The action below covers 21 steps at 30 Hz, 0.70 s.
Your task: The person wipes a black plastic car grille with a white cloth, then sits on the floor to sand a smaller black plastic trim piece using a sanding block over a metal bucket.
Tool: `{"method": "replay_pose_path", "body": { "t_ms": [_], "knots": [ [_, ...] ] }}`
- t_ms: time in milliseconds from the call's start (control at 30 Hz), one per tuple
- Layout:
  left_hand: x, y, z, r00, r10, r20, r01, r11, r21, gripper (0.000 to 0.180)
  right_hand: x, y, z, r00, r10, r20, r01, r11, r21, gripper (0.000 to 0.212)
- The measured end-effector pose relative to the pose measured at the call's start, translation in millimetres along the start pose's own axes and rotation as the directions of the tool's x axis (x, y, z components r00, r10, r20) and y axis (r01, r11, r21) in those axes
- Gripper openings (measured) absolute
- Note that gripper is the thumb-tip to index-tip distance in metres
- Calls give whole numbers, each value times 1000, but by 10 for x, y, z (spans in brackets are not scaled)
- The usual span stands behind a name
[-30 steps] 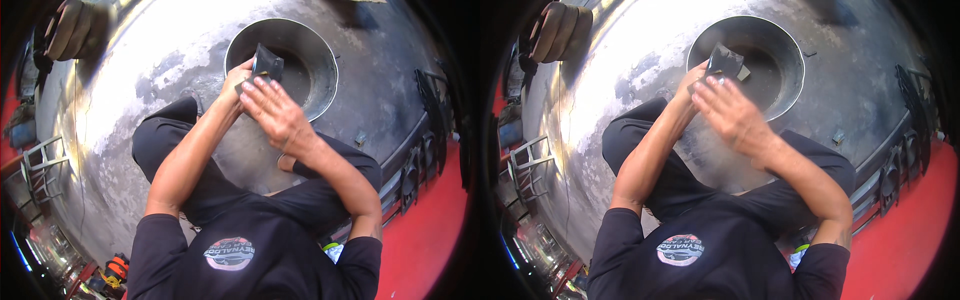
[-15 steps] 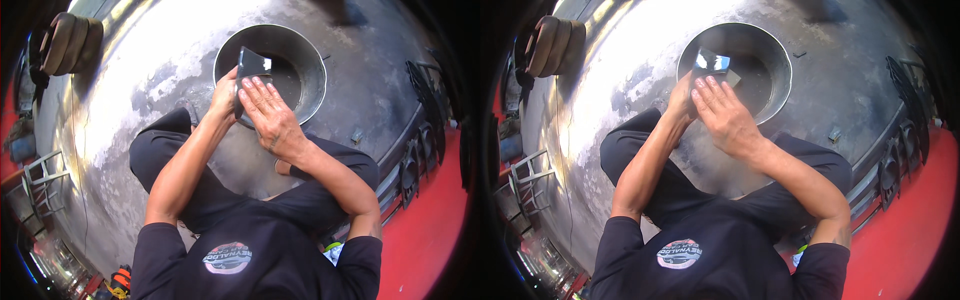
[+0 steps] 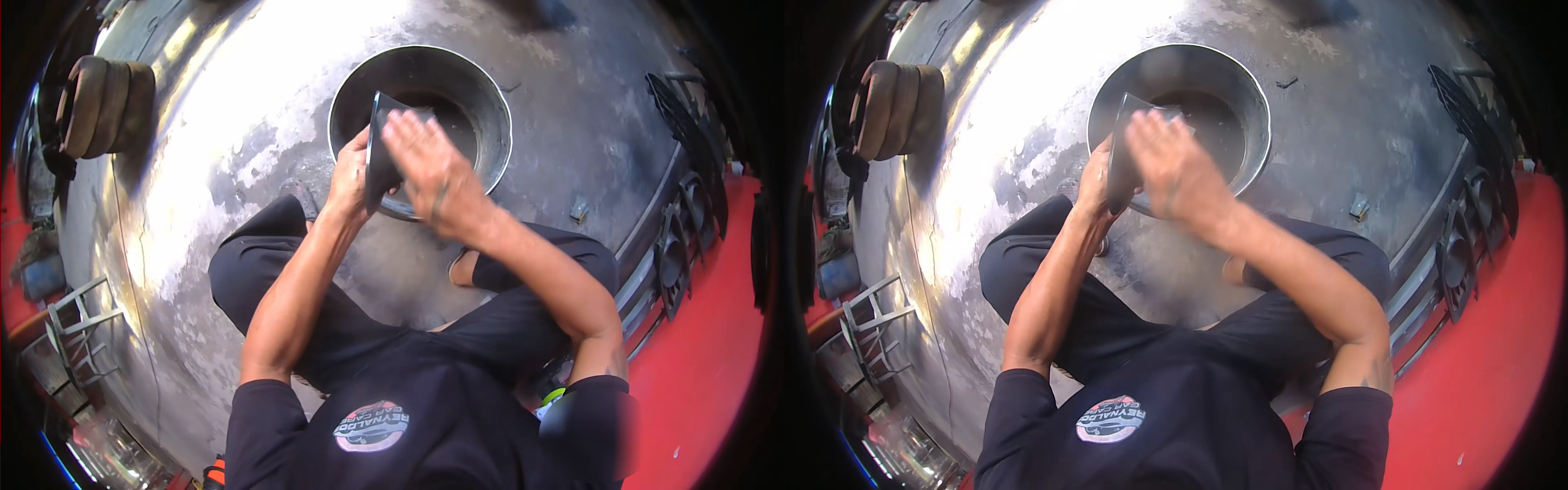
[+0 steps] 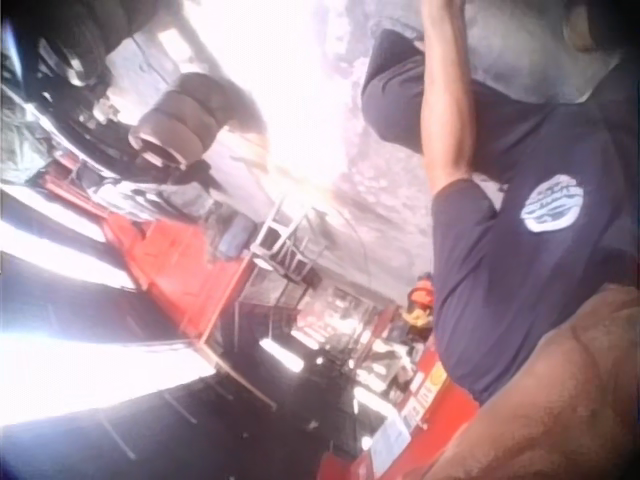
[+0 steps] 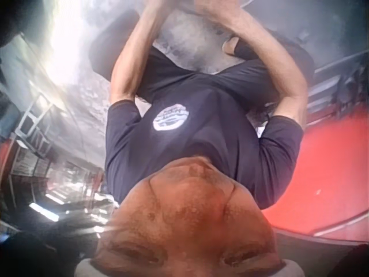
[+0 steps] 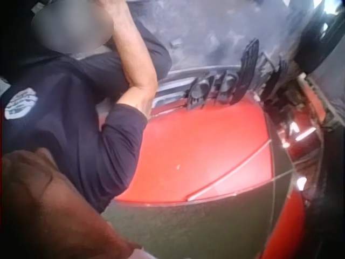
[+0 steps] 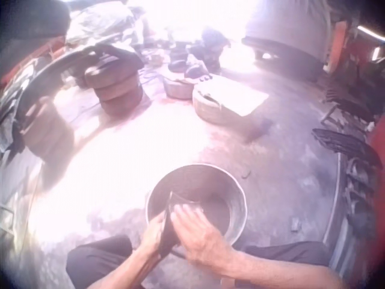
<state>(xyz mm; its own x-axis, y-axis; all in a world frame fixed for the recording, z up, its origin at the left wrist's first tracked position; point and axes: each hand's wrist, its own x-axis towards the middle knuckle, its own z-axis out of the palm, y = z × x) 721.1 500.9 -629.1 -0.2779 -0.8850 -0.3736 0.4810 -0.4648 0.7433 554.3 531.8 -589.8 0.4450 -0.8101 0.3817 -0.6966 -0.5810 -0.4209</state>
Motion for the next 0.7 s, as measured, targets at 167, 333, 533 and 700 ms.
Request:
{"method": "replay_pose_path", "body": {
  "t_ms": [167,333,533,700],
  "knots": [
    [-15,34,-25,992,-27,121,30,999,-23,25,140,265,-3,1000,21,-20,-20,998,66,58],
    [-23,168,354,951,-76,-299,56,996,-76,31,-113,-144,-20,999,-9,45,7,999,45,61],
    [-41,179,149,1000,8,16,-9,994,108,38,63,361,2,986,167,-17,-163,977,139,57],
    [-47,301,210,976,-214,46,212,977,34,44,69,336,6,992,120,42,-125,982,142,58]
  ]
}}
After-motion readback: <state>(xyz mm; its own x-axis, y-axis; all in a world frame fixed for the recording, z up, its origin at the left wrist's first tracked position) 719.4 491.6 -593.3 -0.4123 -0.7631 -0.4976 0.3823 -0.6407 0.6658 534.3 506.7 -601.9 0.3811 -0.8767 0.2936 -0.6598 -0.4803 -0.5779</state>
